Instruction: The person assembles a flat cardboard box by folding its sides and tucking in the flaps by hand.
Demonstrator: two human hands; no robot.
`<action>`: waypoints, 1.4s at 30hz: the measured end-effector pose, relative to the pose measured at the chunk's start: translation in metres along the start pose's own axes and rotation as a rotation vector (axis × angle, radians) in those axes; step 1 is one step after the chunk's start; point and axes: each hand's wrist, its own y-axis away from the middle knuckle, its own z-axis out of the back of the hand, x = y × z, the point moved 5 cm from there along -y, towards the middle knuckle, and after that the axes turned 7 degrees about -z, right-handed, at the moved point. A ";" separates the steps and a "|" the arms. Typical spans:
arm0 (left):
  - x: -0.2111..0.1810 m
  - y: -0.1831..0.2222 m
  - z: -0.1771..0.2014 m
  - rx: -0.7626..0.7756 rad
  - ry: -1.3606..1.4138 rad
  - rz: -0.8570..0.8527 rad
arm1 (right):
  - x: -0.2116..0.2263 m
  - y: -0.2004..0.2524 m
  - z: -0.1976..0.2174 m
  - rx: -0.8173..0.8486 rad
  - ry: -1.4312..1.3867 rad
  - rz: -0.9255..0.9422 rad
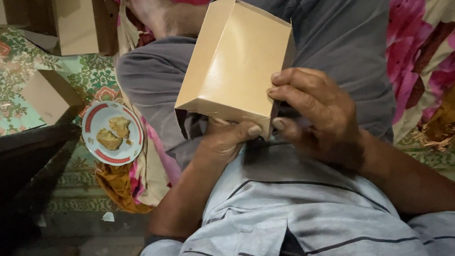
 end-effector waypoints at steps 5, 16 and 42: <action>0.000 -0.001 0.001 0.043 0.010 -0.005 | -0.003 0.003 -0.003 0.002 0.017 0.027; 0.011 -0.006 0.022 0.036 -0.005 0.005 | -0.001 0.003 -0.007 0.051 -0.003 0.020; -0.004 -0.014 -0.004 0.162 -0.338 0.071 | -0.113 0.042 -0.003 -0.293 -0.954 -0.906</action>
